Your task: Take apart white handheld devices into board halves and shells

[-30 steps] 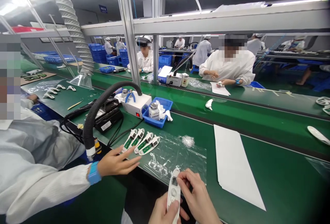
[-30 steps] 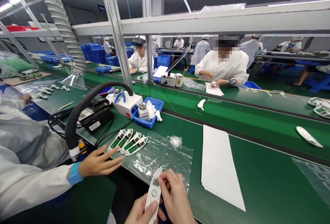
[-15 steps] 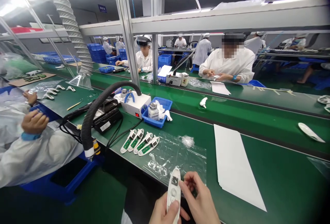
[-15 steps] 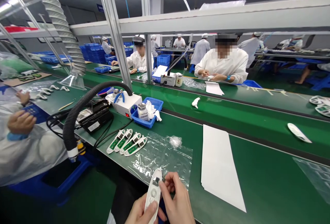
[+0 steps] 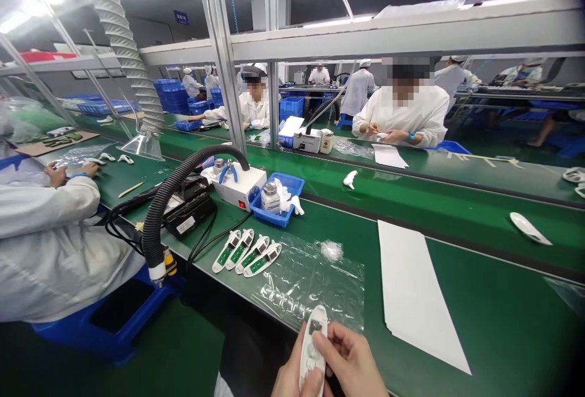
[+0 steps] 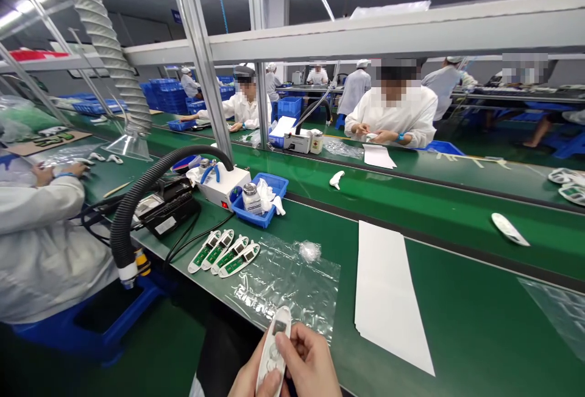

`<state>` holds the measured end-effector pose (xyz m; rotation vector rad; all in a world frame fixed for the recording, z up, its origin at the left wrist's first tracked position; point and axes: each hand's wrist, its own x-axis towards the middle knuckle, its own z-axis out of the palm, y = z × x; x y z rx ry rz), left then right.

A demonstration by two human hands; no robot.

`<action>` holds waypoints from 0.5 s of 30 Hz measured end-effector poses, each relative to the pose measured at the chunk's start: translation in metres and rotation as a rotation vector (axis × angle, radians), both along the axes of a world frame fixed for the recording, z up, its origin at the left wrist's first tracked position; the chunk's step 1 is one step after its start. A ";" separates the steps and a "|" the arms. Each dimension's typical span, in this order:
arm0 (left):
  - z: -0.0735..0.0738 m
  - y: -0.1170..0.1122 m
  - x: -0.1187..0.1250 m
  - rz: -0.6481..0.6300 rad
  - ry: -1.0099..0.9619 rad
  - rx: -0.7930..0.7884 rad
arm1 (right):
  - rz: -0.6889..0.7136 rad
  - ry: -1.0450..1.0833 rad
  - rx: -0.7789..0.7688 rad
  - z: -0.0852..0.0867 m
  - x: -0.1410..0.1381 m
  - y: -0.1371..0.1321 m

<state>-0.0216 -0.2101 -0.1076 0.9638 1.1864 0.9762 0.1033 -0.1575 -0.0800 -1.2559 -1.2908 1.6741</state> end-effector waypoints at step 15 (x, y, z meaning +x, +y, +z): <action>0.001 -0.002 0.007 0.068 -0.145 0.003 | -0.004 -0.097 -0.005 0.004 -0.002 0.001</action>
